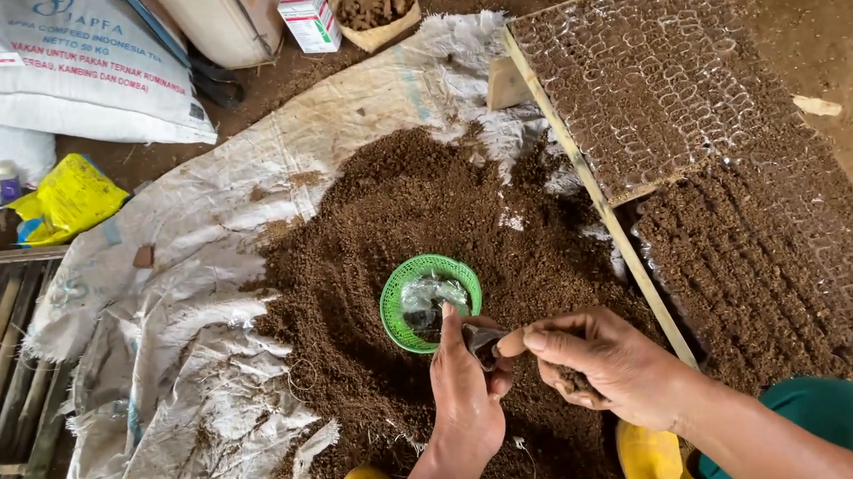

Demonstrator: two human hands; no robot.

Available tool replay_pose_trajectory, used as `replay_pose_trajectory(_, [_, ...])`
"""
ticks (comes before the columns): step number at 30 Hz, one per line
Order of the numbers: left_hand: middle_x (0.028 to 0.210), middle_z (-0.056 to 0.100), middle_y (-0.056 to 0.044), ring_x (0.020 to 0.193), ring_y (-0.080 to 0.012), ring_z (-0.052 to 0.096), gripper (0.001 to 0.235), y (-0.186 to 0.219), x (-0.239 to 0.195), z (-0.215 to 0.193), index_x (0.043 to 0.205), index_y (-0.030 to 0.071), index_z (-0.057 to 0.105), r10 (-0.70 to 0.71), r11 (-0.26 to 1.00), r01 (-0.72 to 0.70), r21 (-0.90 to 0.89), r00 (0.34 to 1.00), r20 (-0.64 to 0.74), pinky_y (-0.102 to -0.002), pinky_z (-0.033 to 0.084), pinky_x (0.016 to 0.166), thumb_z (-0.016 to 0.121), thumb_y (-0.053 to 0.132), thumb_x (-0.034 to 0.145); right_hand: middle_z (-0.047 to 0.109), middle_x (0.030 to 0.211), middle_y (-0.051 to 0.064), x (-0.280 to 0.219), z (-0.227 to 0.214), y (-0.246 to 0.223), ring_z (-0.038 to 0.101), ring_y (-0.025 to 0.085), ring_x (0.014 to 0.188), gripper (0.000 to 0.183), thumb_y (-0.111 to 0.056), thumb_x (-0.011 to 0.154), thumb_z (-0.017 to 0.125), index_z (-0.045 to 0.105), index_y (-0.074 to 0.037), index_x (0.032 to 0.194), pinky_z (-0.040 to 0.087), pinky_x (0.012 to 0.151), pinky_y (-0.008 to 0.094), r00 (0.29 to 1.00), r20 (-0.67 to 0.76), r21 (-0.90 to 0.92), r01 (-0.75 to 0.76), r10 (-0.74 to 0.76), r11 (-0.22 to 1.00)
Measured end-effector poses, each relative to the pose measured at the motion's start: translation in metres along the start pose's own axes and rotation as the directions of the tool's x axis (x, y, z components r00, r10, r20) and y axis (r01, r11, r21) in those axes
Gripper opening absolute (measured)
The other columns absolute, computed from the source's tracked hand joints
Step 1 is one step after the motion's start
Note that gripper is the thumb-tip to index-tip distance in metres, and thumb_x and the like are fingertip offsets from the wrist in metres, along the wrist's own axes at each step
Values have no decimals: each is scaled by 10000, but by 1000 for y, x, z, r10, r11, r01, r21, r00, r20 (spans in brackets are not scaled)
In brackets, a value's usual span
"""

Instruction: The person scoops soil from a large pile on a white sack and fills the cells of a wooden seedling tray. They use their hands to pack the soil into the compartments and occasionally reach into a green basket to retrieve small plastic bags containing seeds.

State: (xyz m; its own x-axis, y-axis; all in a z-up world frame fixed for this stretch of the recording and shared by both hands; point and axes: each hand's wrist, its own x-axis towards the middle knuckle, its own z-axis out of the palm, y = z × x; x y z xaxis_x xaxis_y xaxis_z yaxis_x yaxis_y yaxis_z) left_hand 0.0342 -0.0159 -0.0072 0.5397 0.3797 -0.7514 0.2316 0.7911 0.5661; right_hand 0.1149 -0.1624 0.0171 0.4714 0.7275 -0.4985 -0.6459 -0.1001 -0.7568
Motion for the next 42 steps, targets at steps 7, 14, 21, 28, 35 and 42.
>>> replay_pose_trajectory(7, [722, 591, -64, 524, -153, 436, 525, -11, 9, 7, 932, 94, 645, -19, 998, 16, 53, 999, 47, -303, 328, 454, 417, 538, 1094, 625, 692, 40, -5, 16, -14, 548, 115, 504, 493, -295, 995, 585, 694, -262, 1474, 518, 452, 237, 991, -134, -704, -76, -27, 706])
replay_pose_trajectory(14, [685, 600, -87, 525, -178, 480, 518, -6, 6, 9, 934, 76, 639, -47, 999, 47, -10, 999, 22, -301, 327, 467, 445, 529, 1093, 532, 653, 26, -9, 12, -19, 454, 130, 524, 435, -290, 1020, 579, 767, -169, 1393, 429, 503, 301, 993, -112, -698, -99, 29, 710])
replay_pose_trajectory(21, [708, 595, -87, 494, -143, 408, 560, -17, 7, 5, 923, 75, 626, -32, 999, 27, 36, 992, 125, -286, 274, 426, 380, 547, 1097, 583, 700, 110, -5, -6, -9, 482, 195, 553, 355, -242, 1045, 578, 810, 25, 1008, 396, 481, 311, 988, -154, -413, -91, 29, 906])
replay_pose_trajectory(28, [634, 554, -102, 454, -148, 407, 569, -23, -13, 21, 913, 55, 632, -236, 971, 236, -23, 972, 17, -251, 222, 372, 399, 529, 1124, 582, 692, 75, 2, 2, -5, 525, 117, 468, 337, -341, 1013, 652, 596, -70, 821, 339, 321, 192, 968, -117, 385, 252, -224, 888])
replay_pose_trajectory(35, [649, 546, -88, 494, -157, 425, 576, -33, -20, 29, 882, 73, 598, -285, 958, 285, 33, 958, 21, -268, 244, 401, 383, 550, 1122, 502, 670, 50, 2, 9, -3, 491, 131, 487, 381, -357, 1017, 632, 520, -122, 738, 309, 344, 213, 940, -166, 422, 340, -297, 841])
replay_pose_trajectory(42, [687, 555, -66, 548, -157, 458, 576, -28, -24, 26, 863, 90, 584, -301, 952, 301, 50, 954, -18, -280, 286, 442, 385, 567, 1116, 436, 617, -1, 12, 27, 1, 445, 138, 510, 435, -395, 1001, 634, 463, -171, 669, 337, 398, 244, 922, -159, 358, 388, -354, 849])
